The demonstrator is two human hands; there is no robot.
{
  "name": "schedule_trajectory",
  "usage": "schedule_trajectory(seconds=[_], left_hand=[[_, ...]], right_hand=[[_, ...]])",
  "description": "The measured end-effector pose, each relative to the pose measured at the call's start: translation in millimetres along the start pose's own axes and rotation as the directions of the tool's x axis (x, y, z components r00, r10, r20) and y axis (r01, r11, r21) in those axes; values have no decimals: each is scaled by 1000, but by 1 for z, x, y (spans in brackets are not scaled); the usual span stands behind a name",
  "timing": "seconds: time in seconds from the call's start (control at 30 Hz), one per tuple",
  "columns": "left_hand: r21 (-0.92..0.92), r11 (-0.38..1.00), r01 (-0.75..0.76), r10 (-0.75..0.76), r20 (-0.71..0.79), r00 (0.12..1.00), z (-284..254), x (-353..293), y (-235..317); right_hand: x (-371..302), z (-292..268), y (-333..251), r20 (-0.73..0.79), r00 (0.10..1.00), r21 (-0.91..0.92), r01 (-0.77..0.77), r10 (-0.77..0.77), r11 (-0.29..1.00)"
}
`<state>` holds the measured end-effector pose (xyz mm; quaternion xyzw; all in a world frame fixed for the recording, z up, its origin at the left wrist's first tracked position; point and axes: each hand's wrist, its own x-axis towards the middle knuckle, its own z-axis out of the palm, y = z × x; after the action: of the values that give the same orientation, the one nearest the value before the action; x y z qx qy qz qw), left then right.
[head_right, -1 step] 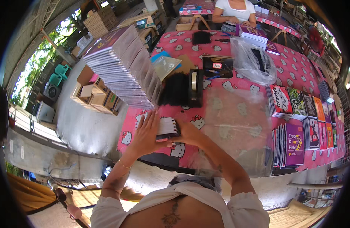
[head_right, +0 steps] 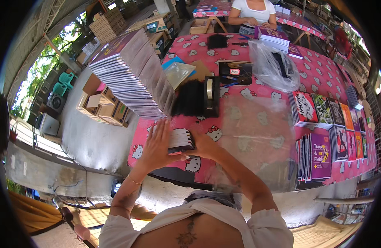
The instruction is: The person places spiral-bound notebooks into plastic bags, seals the bags with tape, and stacks the packaged notebooks on a table.
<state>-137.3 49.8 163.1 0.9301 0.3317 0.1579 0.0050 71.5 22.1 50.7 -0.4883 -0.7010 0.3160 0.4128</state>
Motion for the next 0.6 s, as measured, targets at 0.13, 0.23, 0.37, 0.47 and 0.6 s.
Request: schedule_trajectory(seconds=[0.13,0.23,0.37,0.47,0.6], left_hand=[[51,999,18,-31,268,963,1,14,-15],[87,993,-74,59,169,984,10,7,-26],[21,996,-81,79,80,994,-6,4,4],[-340,905,255,-238,92,967,-23,30,53],[-885,286,368,-363,256,896,54,44,65]], right_hand=[[3,-4,3,-59,998,-49,-21,18,999],[2,-8,-6,-36,999,-49,-3,1,999],[-23,-35,-29,-124,988,-41,90,-95,995],[-64,-72,-4,-509,855,31,139,-104,990],[-146,-105,3,-143,844,825,-187,517,533]])
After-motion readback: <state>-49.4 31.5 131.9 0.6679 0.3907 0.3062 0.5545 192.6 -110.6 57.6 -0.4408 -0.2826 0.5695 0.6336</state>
